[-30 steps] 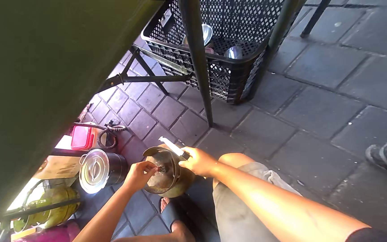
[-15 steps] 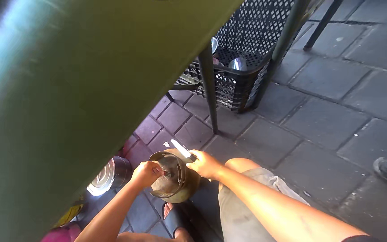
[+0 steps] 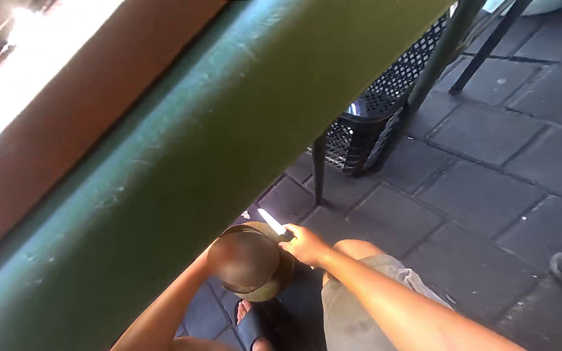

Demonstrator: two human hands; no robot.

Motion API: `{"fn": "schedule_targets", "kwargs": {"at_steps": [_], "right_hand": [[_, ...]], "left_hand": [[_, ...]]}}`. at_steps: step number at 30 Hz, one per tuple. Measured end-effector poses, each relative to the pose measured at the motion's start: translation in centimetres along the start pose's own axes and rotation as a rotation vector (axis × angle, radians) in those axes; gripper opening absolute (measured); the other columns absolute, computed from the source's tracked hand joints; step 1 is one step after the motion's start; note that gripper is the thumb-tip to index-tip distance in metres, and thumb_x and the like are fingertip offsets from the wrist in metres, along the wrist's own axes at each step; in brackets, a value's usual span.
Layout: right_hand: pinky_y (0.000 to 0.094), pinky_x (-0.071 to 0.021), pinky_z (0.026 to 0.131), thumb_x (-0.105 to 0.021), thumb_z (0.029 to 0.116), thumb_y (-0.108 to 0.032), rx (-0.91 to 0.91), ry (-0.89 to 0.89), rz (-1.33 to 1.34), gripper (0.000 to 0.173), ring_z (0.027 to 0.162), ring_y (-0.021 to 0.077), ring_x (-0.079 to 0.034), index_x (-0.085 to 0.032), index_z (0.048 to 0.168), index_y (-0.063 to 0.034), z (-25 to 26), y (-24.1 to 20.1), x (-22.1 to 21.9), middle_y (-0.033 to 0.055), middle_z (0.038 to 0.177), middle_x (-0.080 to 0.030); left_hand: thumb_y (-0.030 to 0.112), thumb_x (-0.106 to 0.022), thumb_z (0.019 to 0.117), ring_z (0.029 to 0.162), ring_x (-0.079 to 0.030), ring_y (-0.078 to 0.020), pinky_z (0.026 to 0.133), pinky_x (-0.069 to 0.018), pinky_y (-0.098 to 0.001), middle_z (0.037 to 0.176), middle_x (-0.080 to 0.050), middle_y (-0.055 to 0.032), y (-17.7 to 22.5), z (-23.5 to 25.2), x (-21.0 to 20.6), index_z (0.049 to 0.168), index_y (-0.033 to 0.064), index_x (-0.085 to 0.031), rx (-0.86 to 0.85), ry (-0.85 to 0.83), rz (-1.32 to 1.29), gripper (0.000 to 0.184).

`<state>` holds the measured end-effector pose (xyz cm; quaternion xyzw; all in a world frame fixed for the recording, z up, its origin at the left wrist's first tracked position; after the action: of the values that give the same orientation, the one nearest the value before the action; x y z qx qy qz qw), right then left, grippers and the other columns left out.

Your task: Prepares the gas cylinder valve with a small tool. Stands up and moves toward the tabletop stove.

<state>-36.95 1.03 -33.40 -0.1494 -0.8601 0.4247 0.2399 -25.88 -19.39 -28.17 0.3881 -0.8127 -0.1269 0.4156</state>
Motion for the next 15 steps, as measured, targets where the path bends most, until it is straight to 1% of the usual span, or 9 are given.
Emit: {"fn": "schedule_targets", "kwargs": {"at_steps": [1, 3, 6, 9, 11, 12, 13, 14, 15], "right_hand": [[0.0462, -0.0559, 0.065, -0.069, 0.0987, -0.034, -0.003, 0.005, 0.012, 0.050, 0.065, 0.0234, -0.062, -0.055, 0.144, -0.0195, -0.1, -0.1, 0.1, 0.0108, 0.079, -0.065], [0.0454, -0.0557, 0.063, -0.068, 0.0990, -0.035, -0.007, 0.006, 0.018, 0.049, 0.063, 0.0228, -0.062, -0.055, 0.144, -0.0201, -0.3, -0.3, 0.0, 0.0107, 0.079, -0.065], [0.0455, -0.0563, 0.064, -0.068, 0.0994, -0.033, 0.013, -0.014, 0.003, 0.049, 0.066, 0.0229, -0.063, -0.055, 0.145, -0.0197, -0.4, -0.6, -0.5, 0.0105, 0.081, -0.066], [0.0472, -0.0570, 0.068, -0.068, 0.0990, -0.033, 0.039, -0.003, -0.020, 0.046, 0.069, 0.0228, -0.065, -0.057, 0.142, -0.0201, -0.5, -0.9, -0.5, 0.0101, 0.084, -0.068], [0.0465, -0.0573, 0.066, -0.068, 0.0995, -0.033, 0.038, 0.002, -0.017, 0.049, 0.067, 0.0234, -0.064, -0.056, 0.145, -0.0193, -0.6, -1.0, -0.3, 0.0118, 0.085, -0.068], [0.0449, -0.0564, 0.063, -0.068, 0.0996, -0.033, 0.031, 0.008, -0.011, 0.050, 0.063, 0.0231, -0.062, -0.055, 0.146, -0.0190, -0.7, -0.9, -0.3, 0.0122, 0.082, -0.067], [0.0434, -0.0551, 0.059, -0.068, 0.0998, -0.033, 0.023, 0.010, -0.008, 0.052, 0.060, 0.0226, -0.060, -0.053, 0.148, -0.0187, -0.8, -0.9, -0.2, 0.0121, 0.079, -0.064], [0.0429, -0.0547, 0.059, -0.068, 0.0998, -0.032, 0.017, 0.011, -0.007, 0.053, 0.059, 0.0224, -0.059, -0.052, 0.148, -0.0188, -1.0, -0.9, -0.2, 0.0122, 0.078, -0.063], [0.0434, -0.0548, 0.059, -0.069, 0.0996, -0.031, 0.019, 0.014, -0.003, 0.053, 0.059, 0.0229, -0.059, -0.052, 0.149, -0.0186, -1.2, -1.0, 0.0, 0.0128, 0.079, -0.064]], "left_hand": [[0.029, -0.064, 0.1022, 0.079, -0.073, -0.0118, 0.073, -0.0610, -0.0311, 0.093, -0.076, -0.0043, -0.5, 0.0, -0.1, 0.104, 0.0049, -0.072, 0.025, -0.001, -0.081, 0.026], [0.035, -0.069, 0.0992, 0.075, -0.073, -0.0108, 0.066, -0.0599, -0.0294, 0.090, -0.077, -0.0027, -1.3, 0.0, -0.4, 0.103, 0.0071, -0.074, 0.074, -0.002, -0.158, 0.029], [0.032, -0.075, 0.0948, 0.073, -0.072, -0.0104, 0.063, -0.0576, -0.0278, 0.088, -0.077, -0.0034, -1.9, 0.0, -0.7, 0.105, 0.0065, -0.073, 0.121, -0.012, -0.187, 0.028], [0.031, -0.074, 0.0962, 0.075, -0.072, -0.0113, 0.068, -0.0589, -0.0284, 0.091, -0.077, -0.0053, -2.2, 0.1, -1.1, 0.107, 0.0032, -0.071, 0.174, -0.028, -0.205, 0.030], [0.028, -0.071, 0.0987, 0.079, -0.073, -0.0129, 0.075, -0.0605, -0.0298, 0.095, -0.075, -0.0085, -1.7, 0.0, -1.4, 0.112, -0.0010, -0.067, 0.206, -0.050, -0.221, 0.032], [0.026, -0.067, 0.1011, 0.081, -0.073, -0.0138, 0.075, -0.0598, -0.0299, 0.099, -0.074, -0.0108, -1.1, -0.3, -1.5, 0.115, -0.0032, -0.064, 0.209, -0.068, -0.206, 0.032], [0.024, -0.063, 0.1036, 0.082, -0.072, -0.0149, 0.074, -0.0586, -0.0300, 0.102, -0.073, -0.0129, 0.2, -1.1, -1.6, 0.118, -0.0045, -0.061, 0.221, -0.078, -0.160, 0.032], [0.021, -0.059, 0.1056, 0.086, -0.071, -0.0173, 0.078, -0.0576, -0.0321, 0.107, -0.071, -0.0147, 2.3, -2.3, -1.3, 0.121, -0.0043, -0.060, 0.271, -0.073, -0.084, 0.030], [0.018, -0.056, 0.1068, 0.094, -0.068, -0.0212, 0.087, -0.0539, -0.0370, 0.114, -0.069, -0.0158, 4.9, -3.9, -0.9, 0.126, -0.0023, -0.060, 0.380, -0.056, -0.021, 0.028]]}}
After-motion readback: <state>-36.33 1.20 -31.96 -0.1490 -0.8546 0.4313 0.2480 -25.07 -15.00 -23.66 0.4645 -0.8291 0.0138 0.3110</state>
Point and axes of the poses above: each hand's wrist, its own z-axis towards the middle knuckle, its own x-axis out of the back of the hand, y = z × x, the point moved 10 cm from there along z, towards the middle knuckle
